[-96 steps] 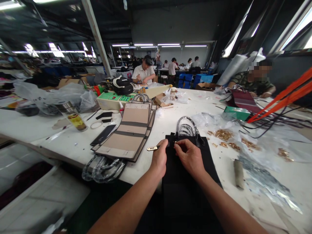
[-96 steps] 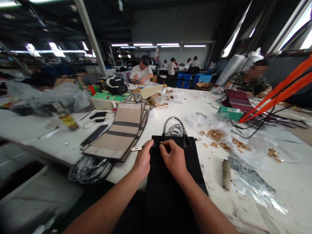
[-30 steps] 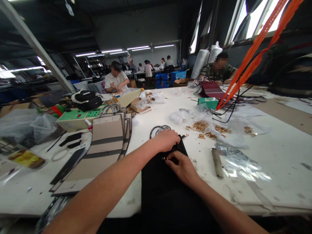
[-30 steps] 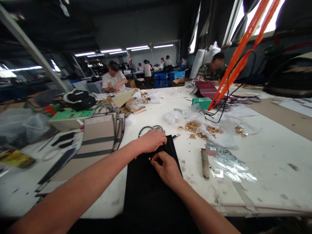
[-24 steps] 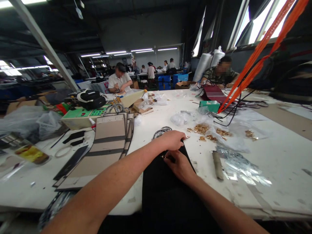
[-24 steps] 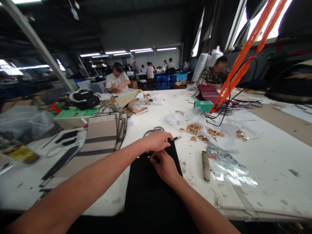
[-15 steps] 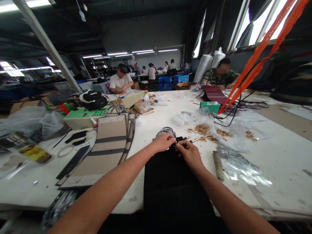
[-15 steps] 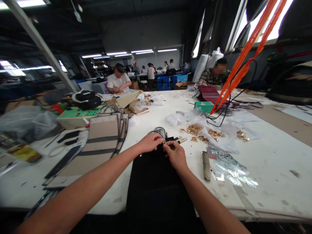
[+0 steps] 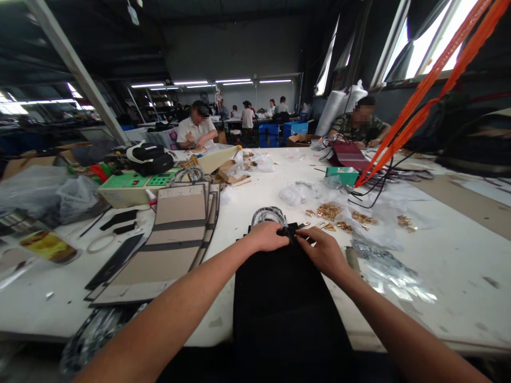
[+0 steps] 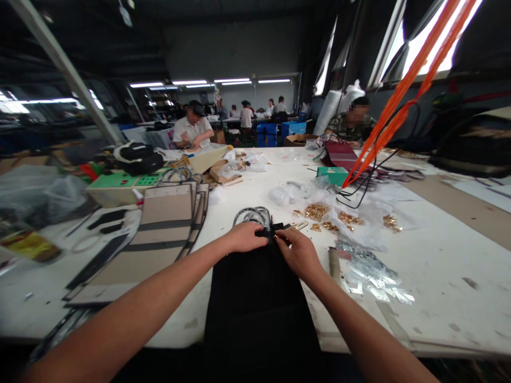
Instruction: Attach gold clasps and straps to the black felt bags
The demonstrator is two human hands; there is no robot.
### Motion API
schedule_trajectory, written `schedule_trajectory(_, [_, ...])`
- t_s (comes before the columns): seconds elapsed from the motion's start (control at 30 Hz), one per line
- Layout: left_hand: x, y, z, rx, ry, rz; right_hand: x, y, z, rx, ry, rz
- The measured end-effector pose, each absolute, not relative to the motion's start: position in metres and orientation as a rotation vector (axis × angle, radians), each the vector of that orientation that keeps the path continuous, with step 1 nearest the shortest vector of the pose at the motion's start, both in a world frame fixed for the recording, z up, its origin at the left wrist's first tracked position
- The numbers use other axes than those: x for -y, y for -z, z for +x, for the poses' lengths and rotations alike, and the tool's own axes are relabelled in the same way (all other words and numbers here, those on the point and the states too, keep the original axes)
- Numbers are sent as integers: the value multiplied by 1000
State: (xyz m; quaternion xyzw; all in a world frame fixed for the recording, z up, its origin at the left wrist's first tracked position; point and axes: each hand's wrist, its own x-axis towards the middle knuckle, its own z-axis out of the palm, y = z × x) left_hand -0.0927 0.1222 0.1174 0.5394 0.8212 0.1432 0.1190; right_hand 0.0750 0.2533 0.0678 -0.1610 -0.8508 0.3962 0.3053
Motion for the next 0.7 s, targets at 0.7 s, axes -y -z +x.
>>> schedule_trajectory(0.7, [-108,-166,-71,-2218,-656,1495,-230,-113,116,2318,-904,-556])
